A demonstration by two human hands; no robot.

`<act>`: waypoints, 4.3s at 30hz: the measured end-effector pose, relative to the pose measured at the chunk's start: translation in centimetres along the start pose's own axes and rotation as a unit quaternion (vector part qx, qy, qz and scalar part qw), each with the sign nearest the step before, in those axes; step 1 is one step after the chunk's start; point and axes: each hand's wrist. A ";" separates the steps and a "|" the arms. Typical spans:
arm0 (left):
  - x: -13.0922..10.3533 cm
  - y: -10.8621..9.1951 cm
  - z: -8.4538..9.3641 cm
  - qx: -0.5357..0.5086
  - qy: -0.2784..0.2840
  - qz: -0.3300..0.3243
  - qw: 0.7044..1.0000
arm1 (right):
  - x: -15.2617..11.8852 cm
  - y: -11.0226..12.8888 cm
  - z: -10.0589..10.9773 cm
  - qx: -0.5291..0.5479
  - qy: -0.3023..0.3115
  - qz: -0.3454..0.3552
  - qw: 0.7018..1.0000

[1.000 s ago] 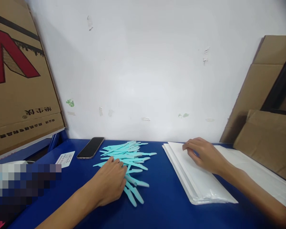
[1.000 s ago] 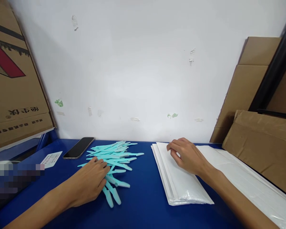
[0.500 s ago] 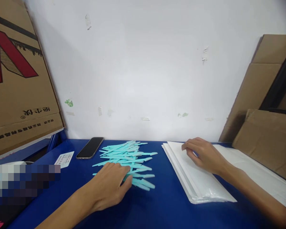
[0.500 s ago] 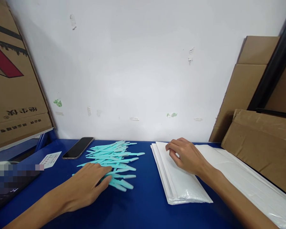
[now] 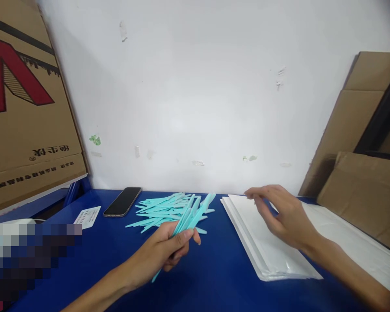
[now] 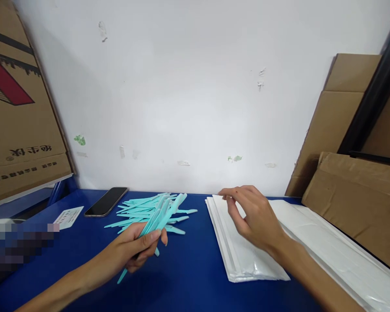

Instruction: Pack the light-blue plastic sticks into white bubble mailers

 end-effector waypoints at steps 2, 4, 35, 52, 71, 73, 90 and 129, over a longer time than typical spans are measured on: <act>0.3 0.3 -0.4 -0.028 -0.004 -0.014 1.000 | 0.3 2.7 -0.5 0.055 -0.005 -0.044 0.998; 0.4 0.6 -0.7 -0.043 -0.001 -0.016 0.999 | 0.7 5.4 -1.3 0.107 0.022 -0.065 0.992; 1.1 2.4 -1.3 0.020 -0.066 -0.013 0.998 | 5.1 5.5 -6.4 0.466 0.146 -0.307 0.817; 1.8 2.1 1.9 -0.022 -0.326 -0.021 0.945 | -0.2 10.1 -9.5 0.122 0.379 0.063 0.915; 1.8 2.5 1.2 -0.005 -0.273 -0.021 0.962 | 0.4 10.9 -8.3 -0.064 0.337 -0.065 0.937; 1.8 2.6 1.2 -0.002 -0.267 -0.022 0.963 | 0.3 10.6 -8.2 -0.054 0.349 -0.086 0.931; 1.4 1.7 0.2 -0.027 -0.226 -0.035 0.973 | -0.5 9.0 -7.0 -0.015 0.359 -0.174 0.917; 1.0 1.8 -0.7 -0.026 -0.203 -0.033 0.978 | 4.6 7.1 -6.3 0.548 0.138 -0.338 0.752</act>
Point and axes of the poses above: each hand's wrist, its own x-axis towards the middle knuckle, its own z-axis out of the back of the hand, y = z × x, and after that the axes turned 15 degrees about x, right-handed
